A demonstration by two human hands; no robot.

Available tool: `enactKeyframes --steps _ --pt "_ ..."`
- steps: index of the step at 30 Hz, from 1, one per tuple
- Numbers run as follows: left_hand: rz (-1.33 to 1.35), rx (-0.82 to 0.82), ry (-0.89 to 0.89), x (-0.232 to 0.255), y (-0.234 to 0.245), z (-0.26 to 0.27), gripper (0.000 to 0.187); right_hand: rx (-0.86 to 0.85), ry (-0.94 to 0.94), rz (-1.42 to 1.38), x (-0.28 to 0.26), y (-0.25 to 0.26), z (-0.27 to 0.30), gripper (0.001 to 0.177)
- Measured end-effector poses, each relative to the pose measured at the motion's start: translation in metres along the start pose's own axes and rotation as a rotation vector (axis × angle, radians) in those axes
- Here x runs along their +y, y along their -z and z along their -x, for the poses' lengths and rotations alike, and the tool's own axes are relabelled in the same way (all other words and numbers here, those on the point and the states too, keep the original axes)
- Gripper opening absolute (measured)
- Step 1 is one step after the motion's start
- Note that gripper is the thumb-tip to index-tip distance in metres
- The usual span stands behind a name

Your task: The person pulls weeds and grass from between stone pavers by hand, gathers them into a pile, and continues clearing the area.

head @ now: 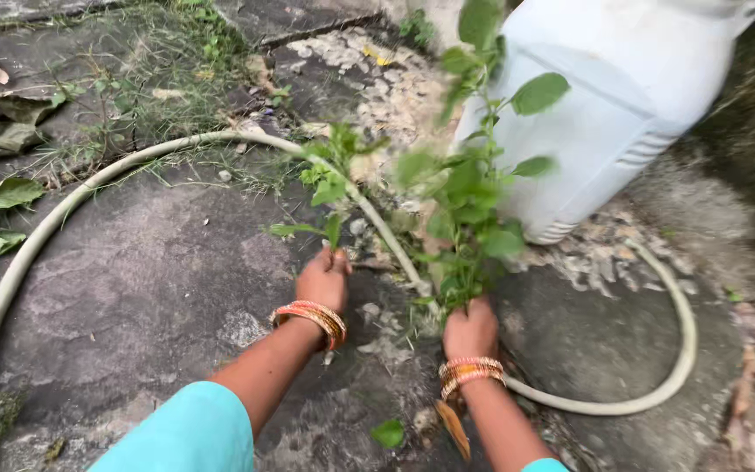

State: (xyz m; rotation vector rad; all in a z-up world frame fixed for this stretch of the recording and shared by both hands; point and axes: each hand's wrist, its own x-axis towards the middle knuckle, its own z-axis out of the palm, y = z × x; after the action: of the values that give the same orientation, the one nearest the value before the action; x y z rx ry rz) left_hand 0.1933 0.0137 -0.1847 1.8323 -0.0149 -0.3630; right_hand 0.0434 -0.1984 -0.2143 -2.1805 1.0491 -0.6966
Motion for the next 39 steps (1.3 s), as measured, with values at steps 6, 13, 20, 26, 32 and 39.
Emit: enactKeyframes --steps 6,13,20,26,32,39 --pt "-0.384 -0.167 -0.214 0.011 -0.021 0.025 0.033 0.065 -0.144 0.059 -0.027 0.069 -0.028 0.023" --pt "-0.286 -0.251 -0.035 0.039 0.002 0.024 0.036 -0.028 -0.076 -0.002 -0.023 0.054 -0.081 0.025" --pt "-0.602 -0.058 -0.062 0.055 -0.013 -0.007 0.028 -0.117 0.146 0.079 0.004 -0.014 -0.139 0.031" --pt "-0.688 -0.106 -0.245 0.052 -0.051 -0.024 0.028 -0.278 -0.072 0.055 -0.024 -0.059 -0.163 0.031" --pt "-0.846 -0.111 -0.593 0.047 -0.079 -0.043 0.035 -0.141 0.192 0.228 0.003 -0.066 -0.165 0.029" --pt "-1.053 -0.177 -0.732 0.056 -0.081 -0.046 0.033 -0.136 0.282 -0.064 0.03 -0.058 -0.17 0.03"
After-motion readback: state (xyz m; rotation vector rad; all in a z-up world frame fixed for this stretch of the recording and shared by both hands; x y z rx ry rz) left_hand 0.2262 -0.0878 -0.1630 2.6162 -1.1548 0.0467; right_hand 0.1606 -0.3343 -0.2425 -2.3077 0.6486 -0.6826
